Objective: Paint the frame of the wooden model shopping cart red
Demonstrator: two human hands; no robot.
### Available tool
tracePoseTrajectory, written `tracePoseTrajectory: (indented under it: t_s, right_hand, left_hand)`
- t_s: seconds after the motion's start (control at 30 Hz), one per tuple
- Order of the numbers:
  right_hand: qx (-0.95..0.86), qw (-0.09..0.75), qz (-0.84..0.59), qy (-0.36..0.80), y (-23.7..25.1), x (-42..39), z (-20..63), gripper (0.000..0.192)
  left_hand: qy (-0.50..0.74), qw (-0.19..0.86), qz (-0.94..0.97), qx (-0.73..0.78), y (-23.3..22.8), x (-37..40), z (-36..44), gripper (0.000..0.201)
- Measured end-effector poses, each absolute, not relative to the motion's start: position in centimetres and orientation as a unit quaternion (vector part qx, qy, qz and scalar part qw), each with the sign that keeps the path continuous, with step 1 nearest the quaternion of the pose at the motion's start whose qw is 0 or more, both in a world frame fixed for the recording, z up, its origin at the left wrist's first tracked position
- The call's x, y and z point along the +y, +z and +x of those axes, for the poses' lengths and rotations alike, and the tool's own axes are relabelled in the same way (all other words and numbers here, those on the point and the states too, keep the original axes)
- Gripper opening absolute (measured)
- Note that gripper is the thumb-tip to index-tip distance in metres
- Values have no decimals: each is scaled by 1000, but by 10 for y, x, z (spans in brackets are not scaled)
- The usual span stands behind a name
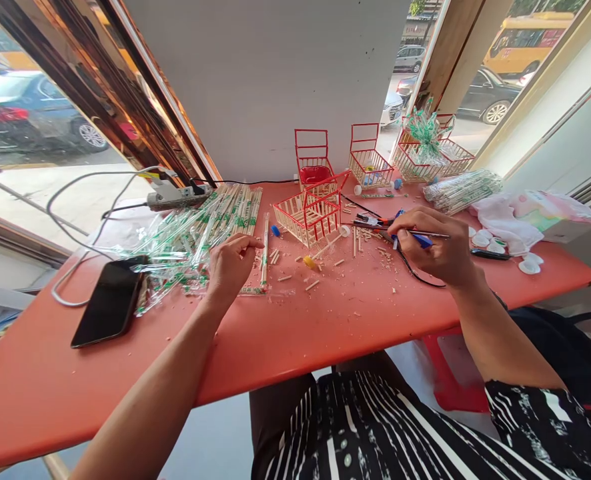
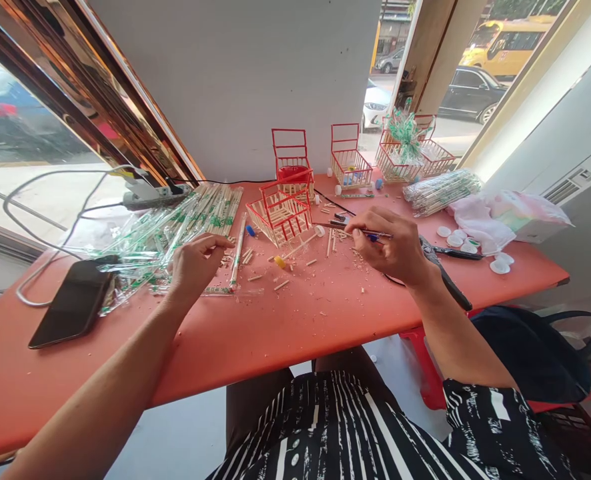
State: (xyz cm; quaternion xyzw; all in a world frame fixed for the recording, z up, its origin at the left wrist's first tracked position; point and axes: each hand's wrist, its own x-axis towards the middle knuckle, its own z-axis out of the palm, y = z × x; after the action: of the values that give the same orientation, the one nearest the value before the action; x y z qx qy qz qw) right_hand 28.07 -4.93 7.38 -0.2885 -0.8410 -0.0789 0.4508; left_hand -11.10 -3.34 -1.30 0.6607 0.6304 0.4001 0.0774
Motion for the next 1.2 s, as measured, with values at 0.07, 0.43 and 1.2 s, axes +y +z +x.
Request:
tracePoseTrajectory:
  t_s: [0.07,0.43,1.2]
  right_hand:
    - [-845,447,-283,-76,71,-47,280,20]
    - [-826,487,-268,-95,78,-52,278,19]
    - [-852,485,-192,-46,74,-62,233,23]
  left_hand:
    - [399,78,661,631,-14,-33,-111,29]
    - [399,76,661,631,-12,-33,-111,29]
    - [431,63,662,610,-8,-33,-107,31]
